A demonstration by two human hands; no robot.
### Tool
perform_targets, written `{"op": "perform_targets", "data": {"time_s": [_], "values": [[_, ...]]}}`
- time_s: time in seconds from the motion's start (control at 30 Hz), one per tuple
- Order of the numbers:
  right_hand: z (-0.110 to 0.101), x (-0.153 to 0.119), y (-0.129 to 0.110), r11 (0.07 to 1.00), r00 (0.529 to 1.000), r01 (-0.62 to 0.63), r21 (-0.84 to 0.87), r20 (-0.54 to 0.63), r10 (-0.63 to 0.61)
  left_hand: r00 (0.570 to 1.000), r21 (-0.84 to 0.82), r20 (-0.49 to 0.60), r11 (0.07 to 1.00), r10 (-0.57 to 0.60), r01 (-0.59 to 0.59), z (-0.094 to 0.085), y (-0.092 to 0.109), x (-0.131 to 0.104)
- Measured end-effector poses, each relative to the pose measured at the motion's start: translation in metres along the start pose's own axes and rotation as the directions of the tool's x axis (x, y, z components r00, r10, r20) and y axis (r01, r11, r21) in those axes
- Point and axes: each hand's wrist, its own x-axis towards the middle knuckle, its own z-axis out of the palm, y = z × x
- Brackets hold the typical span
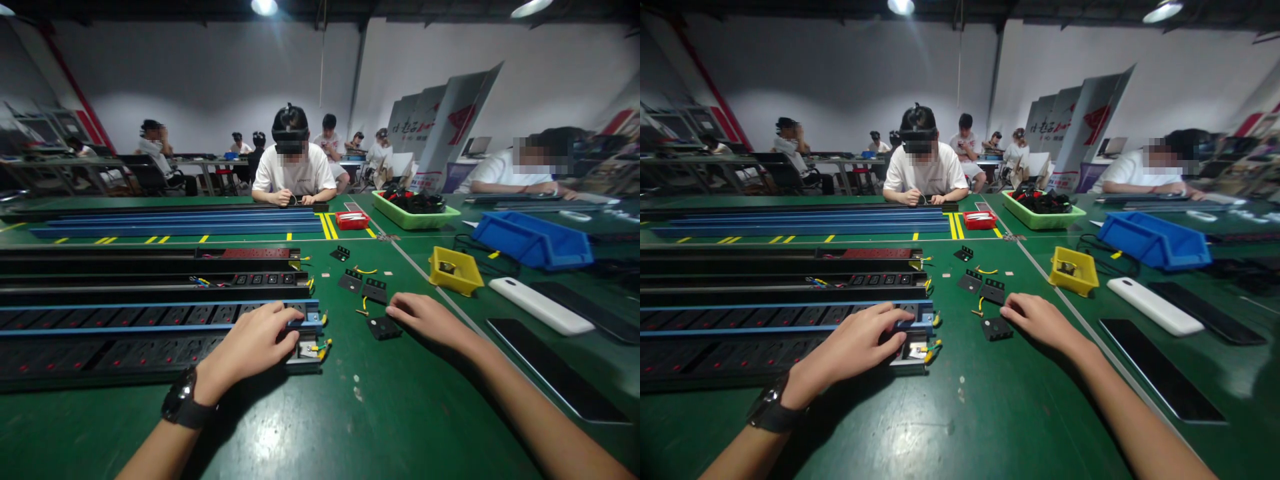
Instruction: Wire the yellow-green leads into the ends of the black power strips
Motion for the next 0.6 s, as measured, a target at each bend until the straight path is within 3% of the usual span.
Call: {"op": "perform_targets", "data": {"time_s": [0.2, 0.6], "values": [[-0.001, -0.001, -0.001, 1.000, 1.000, 0.007, -0.003, -0.003, -0.007, 0.999, -0.105, 0.044, 0.994, -0.002, 0.006, -0.009, -0.005, -0.001], [0.000, 0.000, 0.001, 1.000, 1.000, -0.001, -0.001, 0.014, 0.001, 0.985, -0.153, 0.169, 0.986, -0.046, 0.072, -0.015, -0.001, -0.001]]}}
